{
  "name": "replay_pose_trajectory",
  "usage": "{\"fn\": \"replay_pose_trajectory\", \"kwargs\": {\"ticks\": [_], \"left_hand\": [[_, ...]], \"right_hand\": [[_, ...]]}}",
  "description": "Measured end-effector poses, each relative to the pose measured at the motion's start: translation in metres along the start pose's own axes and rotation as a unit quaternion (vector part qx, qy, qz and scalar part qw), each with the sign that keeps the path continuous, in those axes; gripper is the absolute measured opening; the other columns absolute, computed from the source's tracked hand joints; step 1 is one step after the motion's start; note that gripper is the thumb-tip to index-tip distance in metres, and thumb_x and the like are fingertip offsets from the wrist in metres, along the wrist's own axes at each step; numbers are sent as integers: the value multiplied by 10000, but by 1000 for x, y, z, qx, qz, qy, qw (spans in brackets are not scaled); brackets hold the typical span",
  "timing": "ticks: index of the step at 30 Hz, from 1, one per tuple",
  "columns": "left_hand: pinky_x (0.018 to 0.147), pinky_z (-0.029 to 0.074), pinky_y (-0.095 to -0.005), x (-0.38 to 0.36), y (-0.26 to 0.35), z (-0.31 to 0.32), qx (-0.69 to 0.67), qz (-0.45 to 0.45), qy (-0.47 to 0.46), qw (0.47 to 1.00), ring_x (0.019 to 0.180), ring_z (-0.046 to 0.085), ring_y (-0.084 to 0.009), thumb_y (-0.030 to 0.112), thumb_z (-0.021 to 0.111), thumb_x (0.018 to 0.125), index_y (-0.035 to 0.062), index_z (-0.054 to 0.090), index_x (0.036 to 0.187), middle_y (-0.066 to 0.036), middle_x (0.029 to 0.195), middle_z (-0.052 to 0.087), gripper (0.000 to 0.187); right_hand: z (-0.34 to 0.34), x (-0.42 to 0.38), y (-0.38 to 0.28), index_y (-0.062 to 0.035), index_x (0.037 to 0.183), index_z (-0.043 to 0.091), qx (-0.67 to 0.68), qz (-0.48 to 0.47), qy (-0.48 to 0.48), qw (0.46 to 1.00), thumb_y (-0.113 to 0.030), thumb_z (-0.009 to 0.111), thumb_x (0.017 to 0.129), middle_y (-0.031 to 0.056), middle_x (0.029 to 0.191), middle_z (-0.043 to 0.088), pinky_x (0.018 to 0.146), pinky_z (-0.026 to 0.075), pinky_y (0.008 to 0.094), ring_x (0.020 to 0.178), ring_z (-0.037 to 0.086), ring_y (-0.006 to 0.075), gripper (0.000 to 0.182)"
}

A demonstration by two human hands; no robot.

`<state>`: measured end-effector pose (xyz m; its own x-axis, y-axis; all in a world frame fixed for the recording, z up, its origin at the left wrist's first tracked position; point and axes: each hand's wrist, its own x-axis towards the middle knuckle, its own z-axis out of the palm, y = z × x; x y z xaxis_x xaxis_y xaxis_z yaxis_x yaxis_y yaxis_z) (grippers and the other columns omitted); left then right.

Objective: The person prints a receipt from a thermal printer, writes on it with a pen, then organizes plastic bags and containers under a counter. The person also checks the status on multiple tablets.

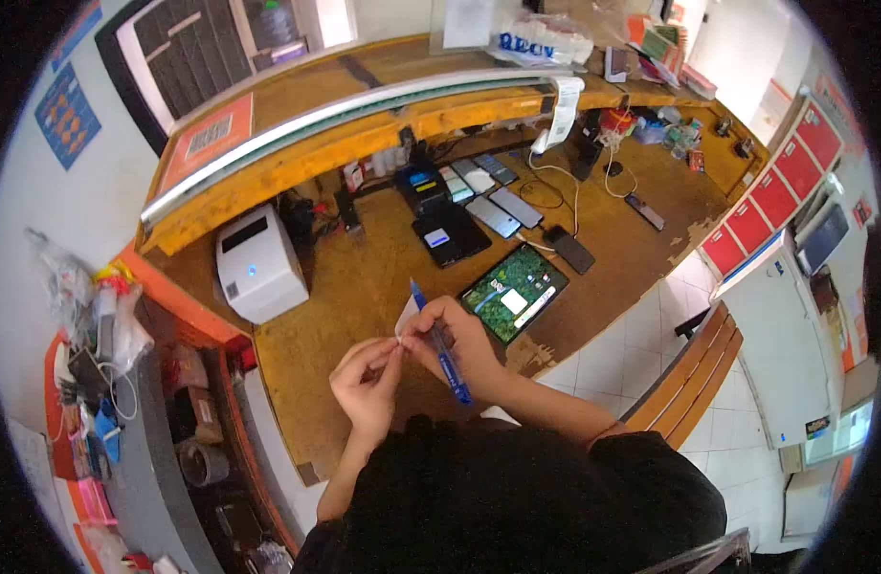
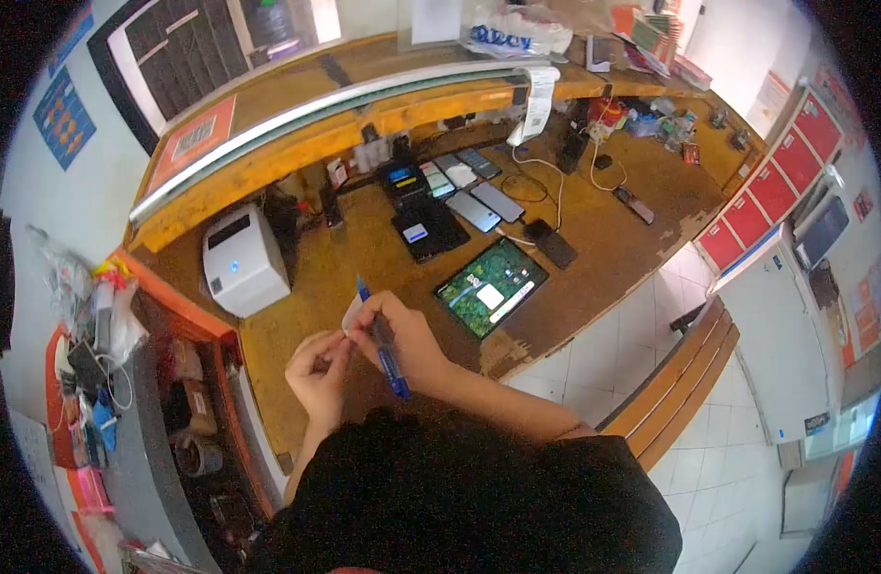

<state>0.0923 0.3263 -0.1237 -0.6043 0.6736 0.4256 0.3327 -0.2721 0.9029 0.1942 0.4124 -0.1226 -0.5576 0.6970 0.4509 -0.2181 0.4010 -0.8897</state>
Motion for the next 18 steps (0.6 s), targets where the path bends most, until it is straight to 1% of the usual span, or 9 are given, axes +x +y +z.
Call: {"fn": "replay_pose_trajectory", "kwargs": {"ticks": [2, 5, 7, 11, 13, 15, 16, 17, 18], "left_hand": [[650, 474, -206, -3, -5, 3, -40, -29, 7, 999, 744, 589, -112, -85, 607, 730, -52, 604, 851, -84, 826, 600, 125], [649, 476, -210, -5, -13, 7, -51, -10, 24, 998, 737, 594, -111, -84, 610, 724, -45, 583, 876, -84, 818, 604, 159], [640, 472, -206, -3, -10, 9, -45, -6, 41, 998, 727, 587, -104, -80, 613, 721, -35, 570, 877, -78, 804, 602, 167], [611, 450, -194, 7, -19, 7, -56, 2, 98, 994, 688, 552, -80, -62, 623, 712, 0, 532, 843, -49, 762, 581, 172], [625, 433, -191, 17, -23, 1, -108, -4, 132, 985, 686, 530, -76, -56, 601, 721, 12, 510, 838, -25, 754, 549, 162], [630, 427, -189, 31, -38, -17, -33, -6, 177, 984, 693, 527, -82, -46, 582, 734, 8, 506, 860, -30, 763, 551, 156], [632, 426, -190, 37, -46, -25, -42, 7, 195, 980, 698, 527, -86, -43, 579, 737, 3, 504, 868, -36, 769, 553, 158], [634, 424, -191, 43, -51, -31, -52, 22, 212, 976, 704, 526, -89, -39, 576, 739, -1, 502, 876, -42, 774, 554, 161], [647, 426, -197, 46, -47, -33, -21, 10, 227, 974, 720, 529, -94, -49, 578, 733, -9, 495, 892, -56, 792, 557, 184]], "right_hand": [[-2, -1, -3, -42, 850, 377, -8, 1, -1, 1000, 57, 591, 759, 59, 796, 538, 685, 436, 224, 764, 514, 82, 252], [-4, 1, -7, -47, 855, 362, -1, -9, -9, 1000, 65, 581, 762, 64, 816, 533, 686, 431, 226, 767, 504, 76, 262], [-4, 2, -7, -54, 873, 362, 5, -42, -13, 999, 72, 567, 764, 58, 823, 527, 688, 424, 225, 763, 493, 70, 264], [-17, 5, 1, -63, 888, 370, 23, -11, -3, 1000, 72, 565, 757, 42, 816, 512, 678, 413, 223, 746, 485, 78, 271], [-37, 14, 17, -65, 897, 377, 174, 24, 41, 984, 75, 560, 745, 29, 795, 496, 657, 401, 217, 709, 476, 89, 275], [-71, 23, 36, -67, 890, 380, -13, -34, 76, 996, 85, 550, 729, 30, 777, 485, 643, 394, 218, 691, 470, 96, 279], [-88, 26, 57, -68, 872, 387, -27, -13, 100, 995, 84, 549, 710, 29, 781, 484, 644, 392, 215, 700, 472, 87, 274], [-105, 26, 67, -69, 857, 400, -166, -18, 109, 980, 67, 541, 709, 27, 726, 474, 568, 399, 223, 624, 478, 87, 246], [-112, 25, 84, -70, 858, 405, -152, 30, 96, 983, 50, 545, 716, 28, 691, 470, 520, 399, 233, 577, 475, 89, 233]]}}
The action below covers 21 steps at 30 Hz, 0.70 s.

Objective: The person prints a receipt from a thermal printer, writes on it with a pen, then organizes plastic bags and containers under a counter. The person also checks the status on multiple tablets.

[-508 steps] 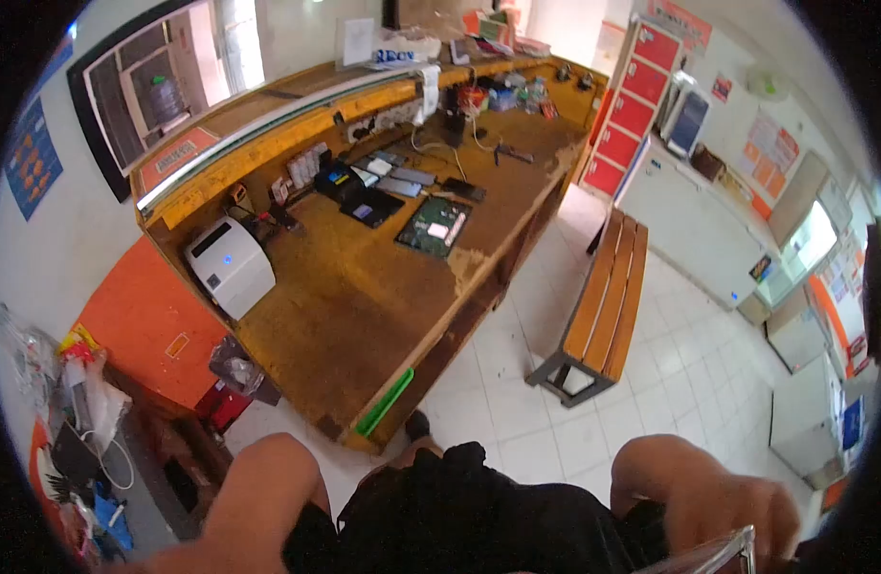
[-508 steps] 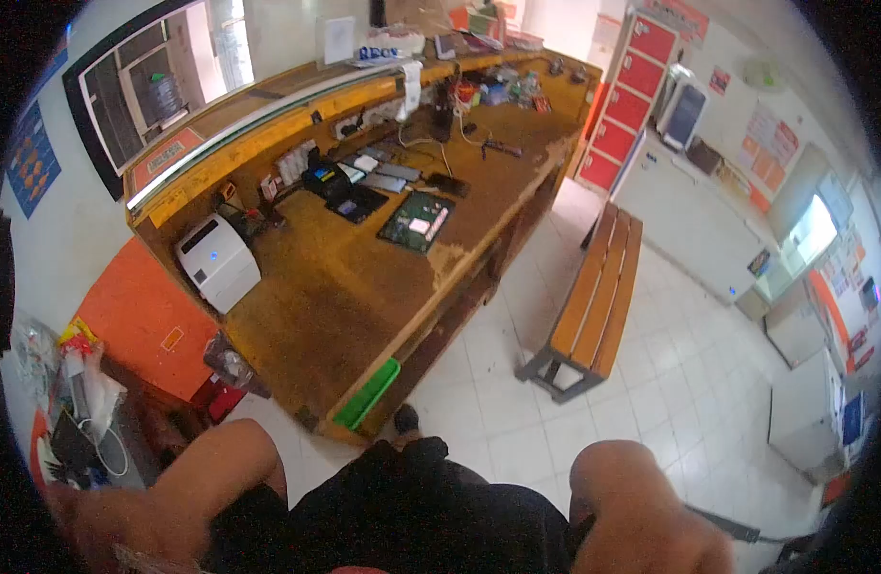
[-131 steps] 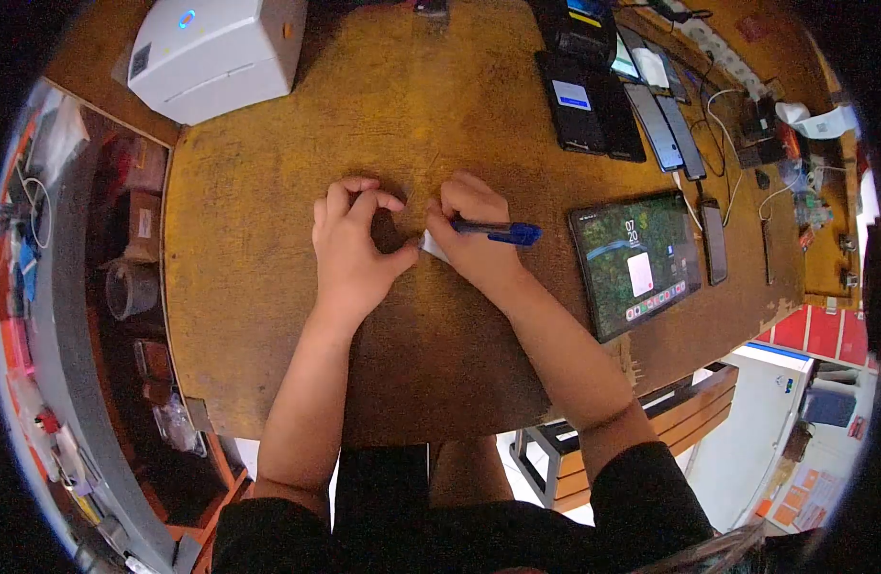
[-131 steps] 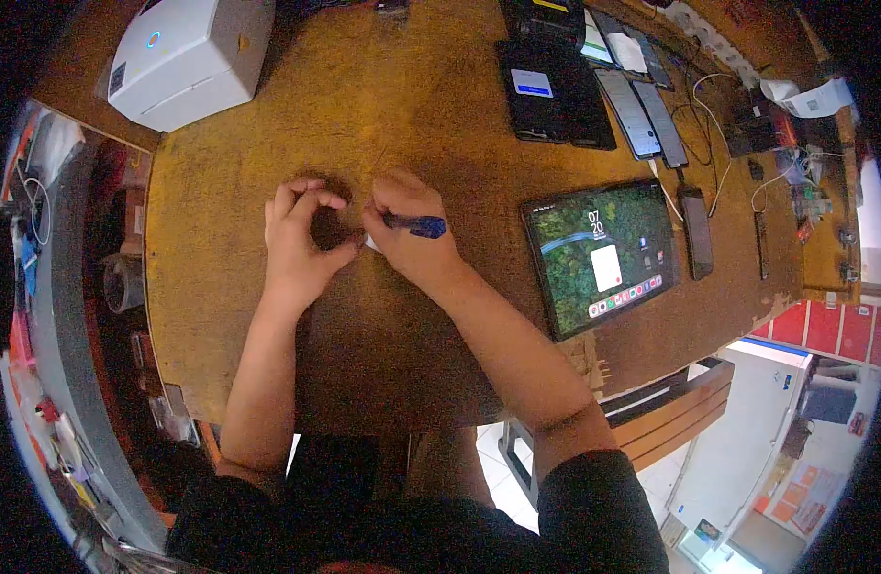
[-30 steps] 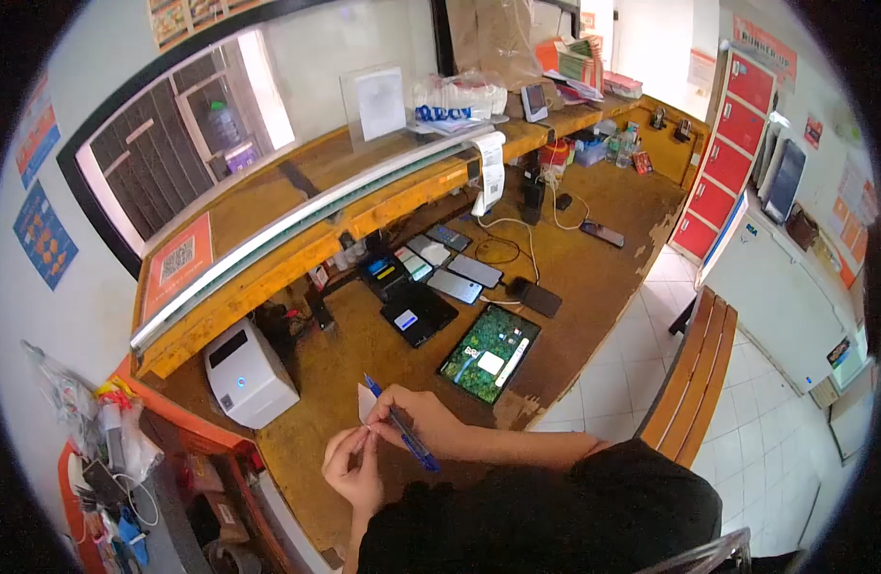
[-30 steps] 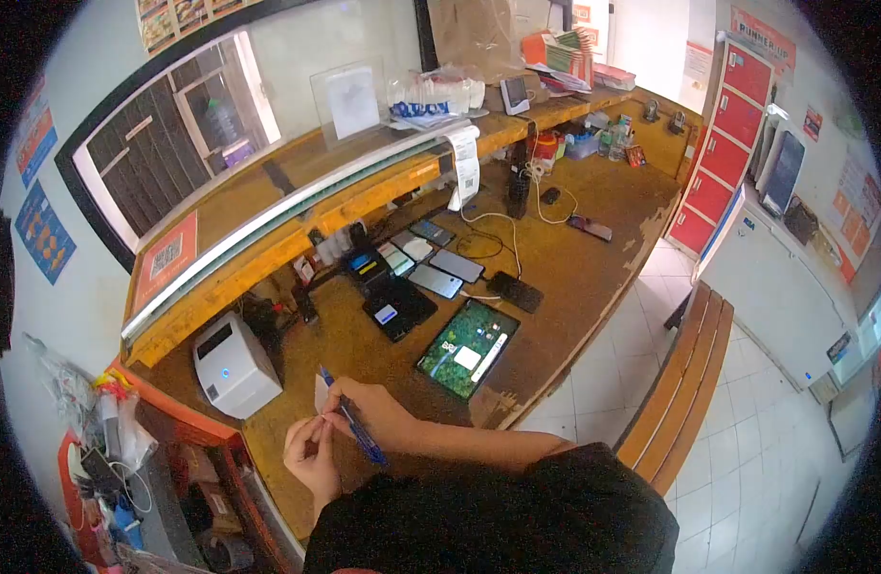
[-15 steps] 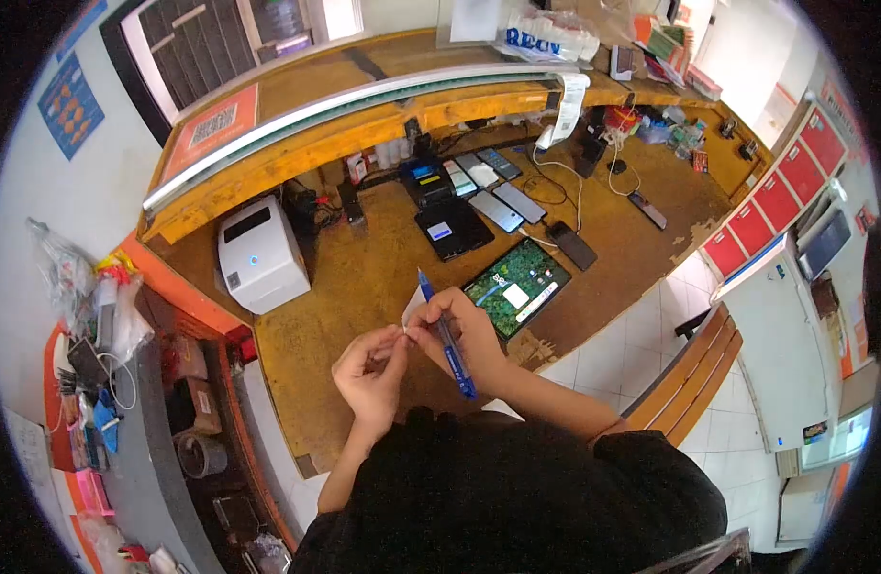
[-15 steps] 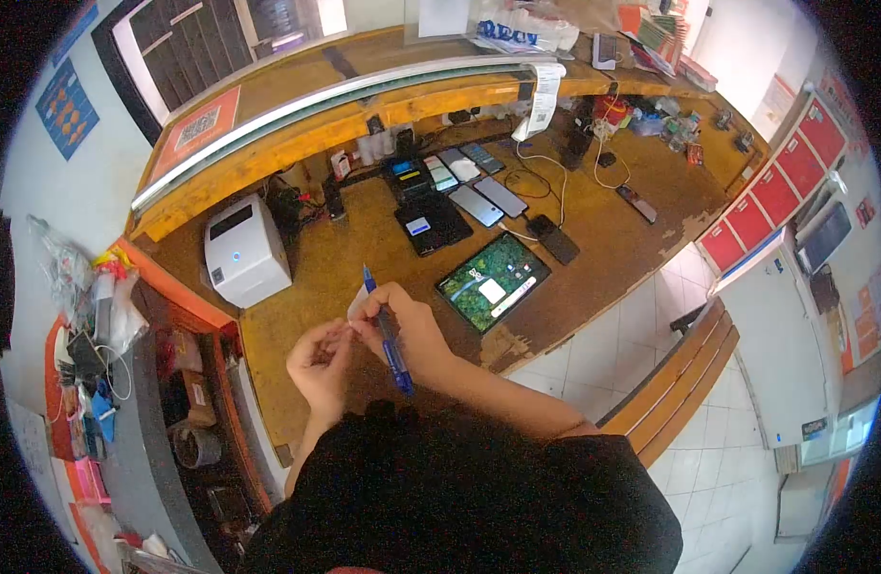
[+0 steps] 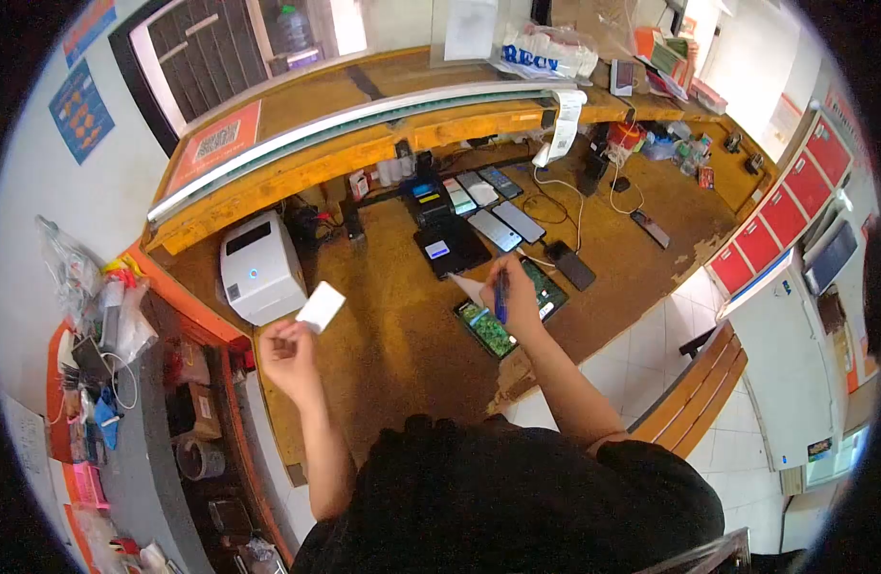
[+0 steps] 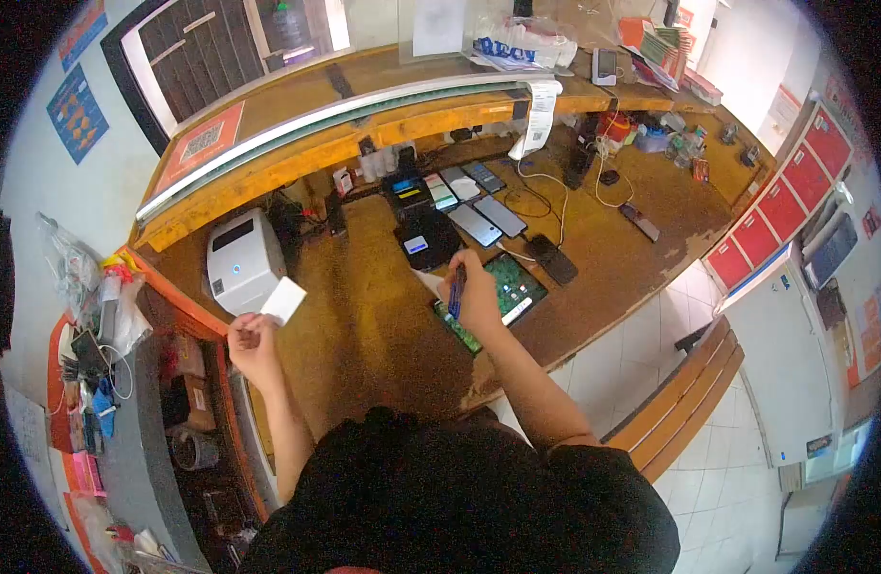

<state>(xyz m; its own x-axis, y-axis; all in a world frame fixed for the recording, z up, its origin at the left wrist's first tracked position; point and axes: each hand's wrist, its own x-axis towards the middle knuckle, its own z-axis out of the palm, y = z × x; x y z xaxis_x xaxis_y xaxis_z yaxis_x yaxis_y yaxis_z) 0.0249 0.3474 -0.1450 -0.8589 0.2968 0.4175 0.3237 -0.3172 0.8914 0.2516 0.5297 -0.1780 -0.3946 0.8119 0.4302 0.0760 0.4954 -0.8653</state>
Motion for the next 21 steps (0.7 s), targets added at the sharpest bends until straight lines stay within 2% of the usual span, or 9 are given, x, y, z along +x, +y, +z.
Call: {"fn": "replay_pose_trajectory", "kwargs": {"ticks": [3, 4, 6, 7, 8, 9, 12, 14, 21], "left_hand": [[651, 421, -205, 10, -6, 3, -24, 18, 35, 999, 722, 528, -101, -49, 569, 742, -21, 486, 890, -59, 803, 549, 172], [651, 421, -205, 9, -5, 8, -24, 23, 38, 999, 722, 528, -101, -49, 569, 742, -21, 486, 890, -59, 803, 549, 172], [651, 412, -203, 9, -4, 21, -41, 48, 48, 997, 710, 517, -97, -47, 563, 748, -13, 487, 879, -45, 793, 533, 155], [651, 412, -203, 7, -2, 30, -45, 56, 54, 996, 710, 517, -97, -47, 563, 748, -13, 487, 879, -45, 793, 533, 155], [652, 407, -201, 0, 1, 39, 3, 57, 59, 997, 708, 509, -91, -45, 561, 752, -5, 491, 869, -34, 791, 525, 143], [653, 403, -199, -6, 6, 50, 52, 54, 63, 995, 706, 500, -86, -44, 559, 756, 2, 496, 860, -23, 789, 516, 130], [612, 416, -247, -20, 6, 68, 191, 194, 52, 961, 658, 513, -151, -29, 594, 715, 15, 521, 799, -57, 750, 537, 119], [604, 403, -330, -27, 10, 87, 347, 308, 44, 884, 648, 516, -243, 10, 633, 660, 44, 543, 755, -99, 722, 543, 135], [665, 369, -341, -51, 23, 169, 356, 386, -76, 848, 700, 513, -230, 77, 673, 633, 83, 564, 802, -56, 728, 549, 201]], "right_hand": [[15, -4, 18, -76, 866, 416, 154, 219, -77, 961, 24, 529, 749, 33, 608, 460, 410, 390, 258, 472, 471, 106, 192], [39, -9, 96, -78, 844, 429, 17, -1, -98, 995, 11, 517, 769, 31, 614, 468, 429, 411, 257, 498, 494, 115, 146], [74, 1, 107, -65, 844, 428, 208, 48, -148, 966, 0, 527, 766, 26, 640, 461, 505, 435, 267, 529, 481, 129, 142], [80, 10, 90, -58, 863, 432, 28, -132, -98, 986, -19, 568, 752, 32, 674, 464, 582, 435, 280, 604, 502, 149, 180], [100, 16, 107, -54, 868, 444, 201, -84, -141, 966, -63, 598, 760, 50, 719, 486, 628, 424, 290, 687, 525, 163, 188], [102, 28, 98, -55, 907, 438, 38, -113, -188, 975, -83, 585, 795, 63, 778, 517, 646, 428, 300, 723, 542, 170, 187], [90, 40, 47, -67, 850, 397, 34, -40, -217, 975, -37, 590, 790, 62, 831, 528, 707, 448, 243, 771, 528, 143, 205], [69, 42, 12, -60, 929, 387, 333, 11, -165, 928, -34, 584, 801, 110, 915, 559, 739, 460, 281, 831, 562, 166, 236], [8, 59, -29, -69, 933, 364, 376, -17, -111, 920, -40, 656, 742, 99, 930, 554, 697, 476, 252, 854, 554, 129, 350]]}}
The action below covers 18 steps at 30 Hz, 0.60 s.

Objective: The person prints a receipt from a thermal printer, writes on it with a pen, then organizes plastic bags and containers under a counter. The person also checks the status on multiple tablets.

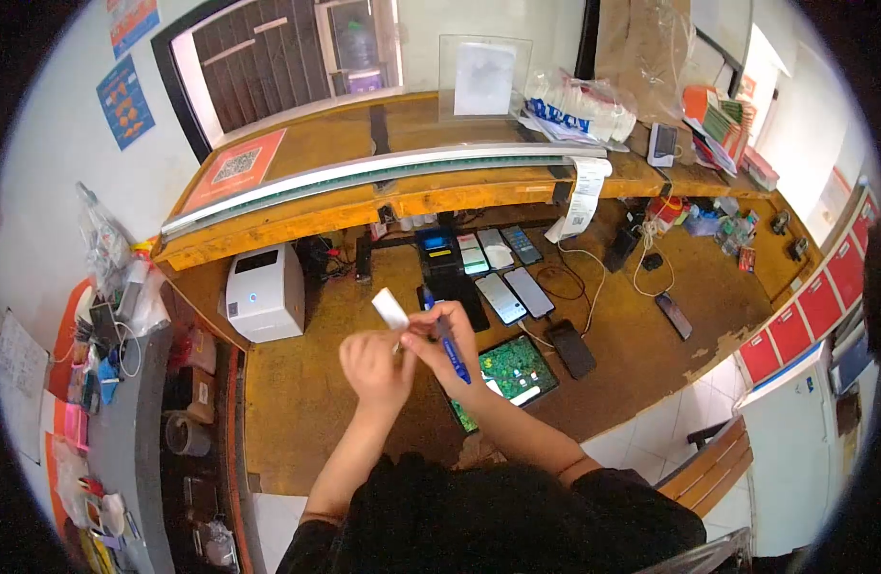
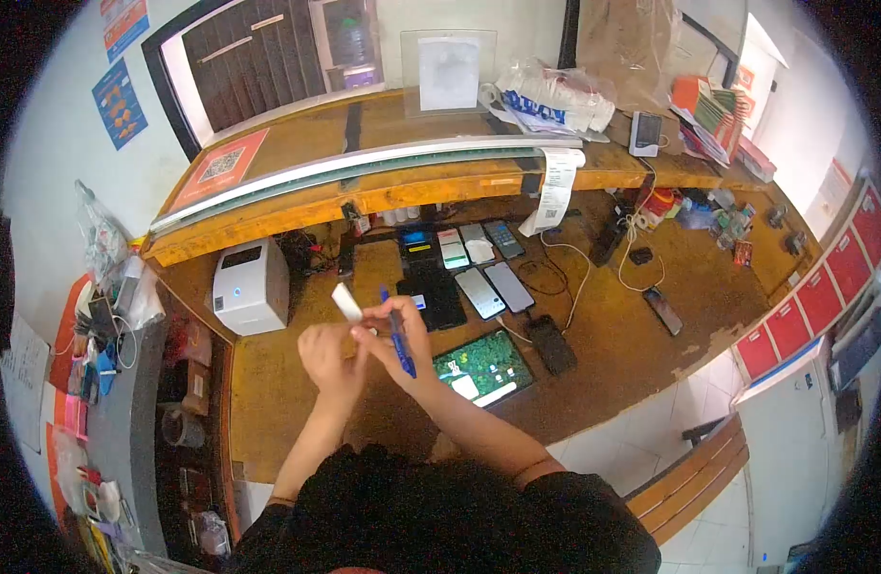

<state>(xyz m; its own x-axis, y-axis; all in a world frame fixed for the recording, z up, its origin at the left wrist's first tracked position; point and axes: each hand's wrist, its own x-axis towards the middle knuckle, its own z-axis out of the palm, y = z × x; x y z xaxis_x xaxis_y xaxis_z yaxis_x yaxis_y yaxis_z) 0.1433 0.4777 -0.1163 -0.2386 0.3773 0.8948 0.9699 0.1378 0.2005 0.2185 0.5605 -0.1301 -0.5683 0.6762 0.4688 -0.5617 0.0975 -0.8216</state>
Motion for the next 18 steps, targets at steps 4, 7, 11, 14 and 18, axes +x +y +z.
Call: {"fn": "replay_pose_trajectory", "kwargs": {"ticks": [4, 7, 11, 14, 18], "left_hand": [[691, 366, -337, 13, 13, 14, -41, 27, -13, 999, 743, 526, -231, 83, 683, 636, 82, 555, 827, -55, 782, 576, 230], [685, 366, -338, 22, 11, 19, -59, 31, 11, 998, 728, 526, -217, 91, 674, 653, 79, 558, 832, -37, 767, 574, 213], [669, 402, -299, 34, -17, 49, -187, -101, -46, 976, 737, 526, -181, 90, 674, 688, 49, 550, 843, -66, 832, 559, 203], [675, 426, -245, 37, -42, 89, -323, -246, -104, 908, 763, 520, -125, 113, 665, 738, 25, 556, 899, -53, 869, 540, 214], [734, 429, -245, 52, -50, 118, -408, -351, -163, 827, 808, 528, -108, 150, 641, 781, 17, 569, 989, -38, 920, 565, 258]], "right_hand": [[-29, 18, 10, -75, 946, 374, 29, -15, 64, 997, -29, 604, 775, 66, 869, 533, 645, 459, 241, 785, 528, 116, 291], [-48, 43, -6, -69, 938, 381, 8, -14, 95, 995, -3, 582, 776, 36, 812, 496, 655, 411, 227, 741, 480, 89, 266], [-79, 88, 7, -70, 903, 394, -96, -91, 66, 989, 17, 585, 765, 11, 772, 471, 606, 371, 207, 684, 435, 65, 252], [-83, 114, 20, -65, 907, 392, -136, -150, 39, 978, 30, 587, 763, 1, 753, 467, 590, 372, 199, 654, 435, 60, 260], [-79, 122, 28, -56, 889, 406, -196, -168, 64, 964, 14, 597, 766, 17, 725, 502, 584, 378, 194, 647, 456, 60, 238]]}}
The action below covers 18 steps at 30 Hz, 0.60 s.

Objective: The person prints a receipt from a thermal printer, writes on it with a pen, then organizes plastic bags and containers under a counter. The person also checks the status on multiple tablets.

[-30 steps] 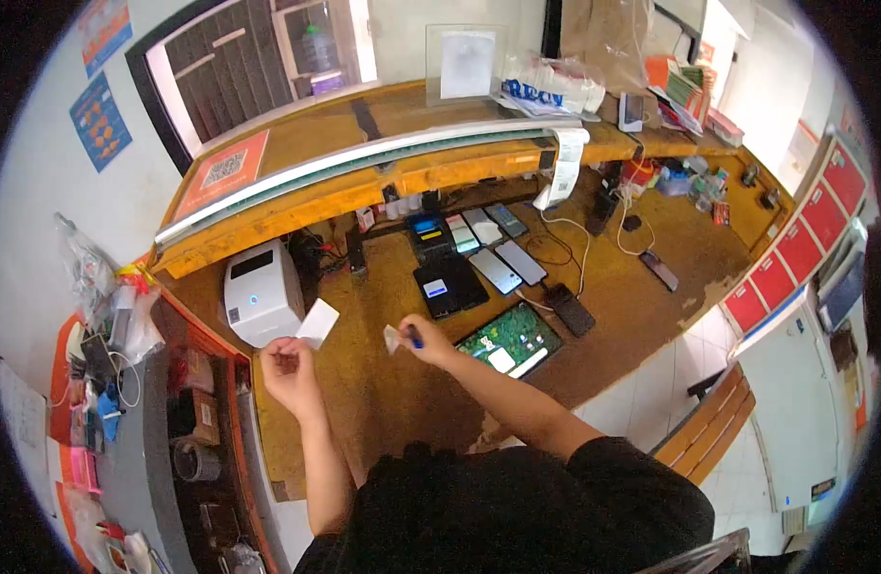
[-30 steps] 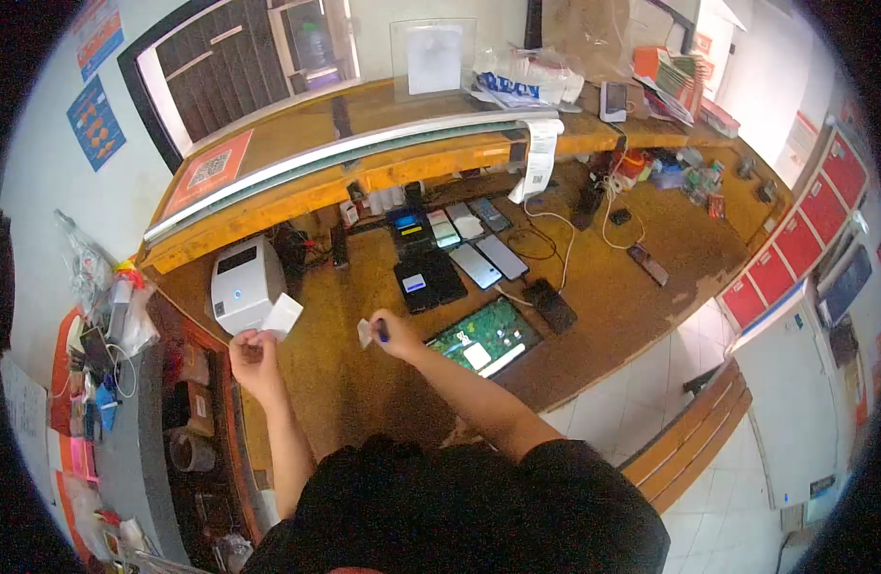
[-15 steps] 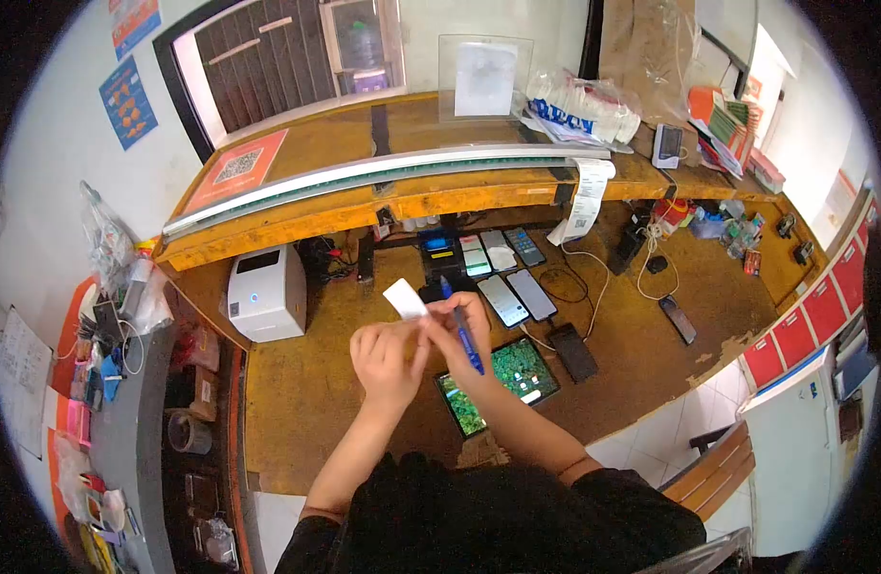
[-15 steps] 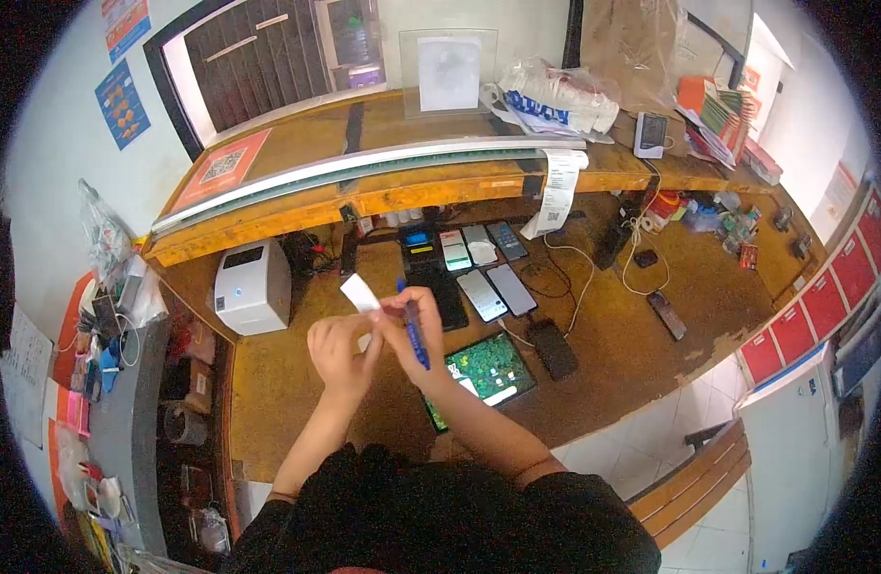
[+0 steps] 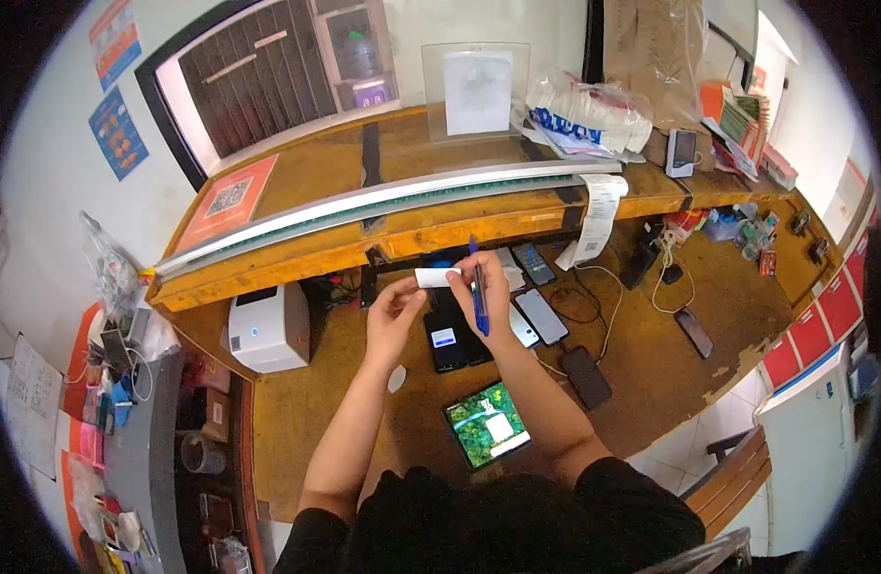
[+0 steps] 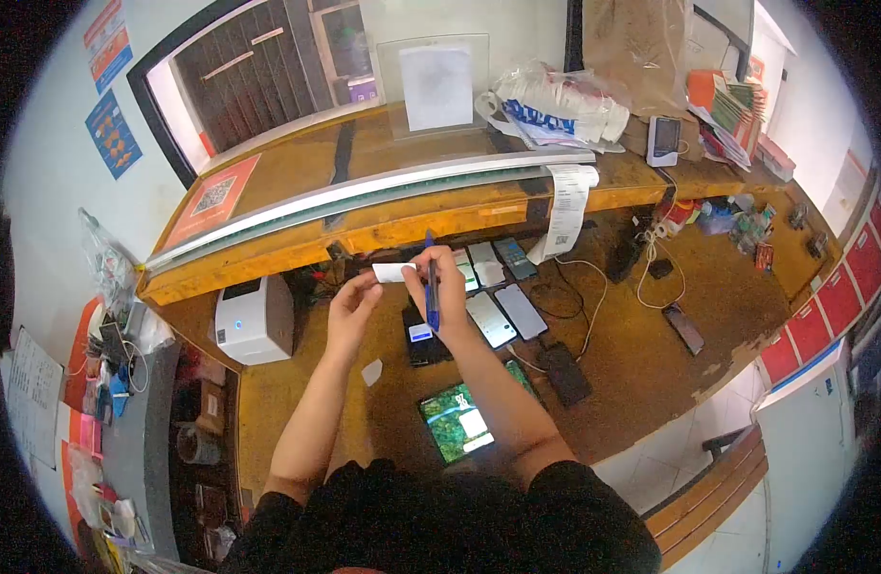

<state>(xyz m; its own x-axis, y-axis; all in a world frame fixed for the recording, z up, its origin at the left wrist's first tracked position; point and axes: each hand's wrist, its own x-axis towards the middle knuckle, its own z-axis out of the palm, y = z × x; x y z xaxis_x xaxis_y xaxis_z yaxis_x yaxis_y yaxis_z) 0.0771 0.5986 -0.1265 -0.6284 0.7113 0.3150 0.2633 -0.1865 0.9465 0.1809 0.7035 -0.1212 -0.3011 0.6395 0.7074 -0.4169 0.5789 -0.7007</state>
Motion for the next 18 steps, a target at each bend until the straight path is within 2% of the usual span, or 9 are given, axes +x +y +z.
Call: {"fn": "replay_pose_trajectory", "kwargs": {"ticks": [1, 2, 3, 4, 5, 6, 9, 11, 18], "left_hand": [[740, 426, -241, 4, 3, 3, -45, -25, -5, 999, 805, 528, -103, 143, 637, 784, 13, 567, 989, -34, 919, 571, 253], [746, 422, -237, 8, 5, 5, -89, -51, -11, 995, 803, 528, -98, 136, 634, 787, 9, 566, 988, -30, 917, 578, 248], [746, 422, -237, 12, 5, 8, -89, -53, -13, 995, 803, 528, -98, 136, 634, 787, 9, 566, 988, -30, 917, 578, 248], [729, 415, -227, 15, 5, 11, -129, -30, -16, 991, 785, 520, -88, 125, 634, 787, 15, 575, 958, -16, 881, 574, 213], [713, 407, -217, 18, 4, 13, -168, -8, -19, 986, 766, 512, -78, 115, 634, 786, 20, 585, 928, -3, 844, 571, 178], [713, 407, -217, 21, -1, 13, -168, -11, -20, 985, 766, 512, -78, 115, 634, 786, 20, 585, 928, -3, 844, 571, 178], [652, 375, -199, 26, -4, 17, -173, -28, 13, 984, 711, 486, -56, 87, 651, 768, 37, 593, 793, 24, 744, 542, 81], [657, 377, -198, 29, -4, 22, -187, -37, 21, 981, 711, 490, -57, 85, 651, 767, 34, 594, 801, 21, 750, 548, 84], [670, 394, -195, 34, 2, 36, -295, -92, 60, 949, 738, 516, -67, 80, 635, 778, 34, 592, 879, 4, 808, 585, 119]], "right_hand": [[3, -1, -1, -51, 846, 439, -12, 1, 38, 999, 1, 623, 744, 44, 718, 523, 593, 390, 220, 647, 479, 100, 217], [3, 0, 3, -51, 846, 439, -13, 3, 40, 999, 1, 623, 744, 44, 718, 523, 593, 390, 220, 647, 479, 100, 217], [3, 0, 9, -52, 824, 454, -58, -53, 52, 996, -1, 635, 729, 55, 721, 526, 596, 394, 240, 644, 484, 128, 211], [2, 1, 13, -52, 802, 469, -102, -109, 62, 987, -4, 647, 714, 66, 724, 529, 598, 398, 260, 642, 490, 157, 205], [2, 1, 14, -59, 773, 490, -85, -95, 71, 989, 1, 665, 685, 77, 721, 527, 594, 395, 294, 636, 488, 202, 205], [2, 2, 15, -59, 773, 490, -86, -92, 71, 989, 1, 665, 685, 77, 721, 527, 594, 395, 294, 636, 488, 202, 205], [1, 9, 16, -62, 783, 491, -120, -136, 81, 980, 3, 674, 674, 74, 712, 520, 585, 391, 299, 638, 484, 207, 223], [2, 14, 20, -65, 782, 491, -129, -182, 112, 968, 2, 687, 655, 74, 707, 518, 561, 382, 310, 634, 478, 221, 243], [1, 29, 14, -86, 787, 514, -225, -227, 132, 938, -39, 709, 638, 45, 718, 559, 609, 360, 328, 646, 470, 227, 250]]}}
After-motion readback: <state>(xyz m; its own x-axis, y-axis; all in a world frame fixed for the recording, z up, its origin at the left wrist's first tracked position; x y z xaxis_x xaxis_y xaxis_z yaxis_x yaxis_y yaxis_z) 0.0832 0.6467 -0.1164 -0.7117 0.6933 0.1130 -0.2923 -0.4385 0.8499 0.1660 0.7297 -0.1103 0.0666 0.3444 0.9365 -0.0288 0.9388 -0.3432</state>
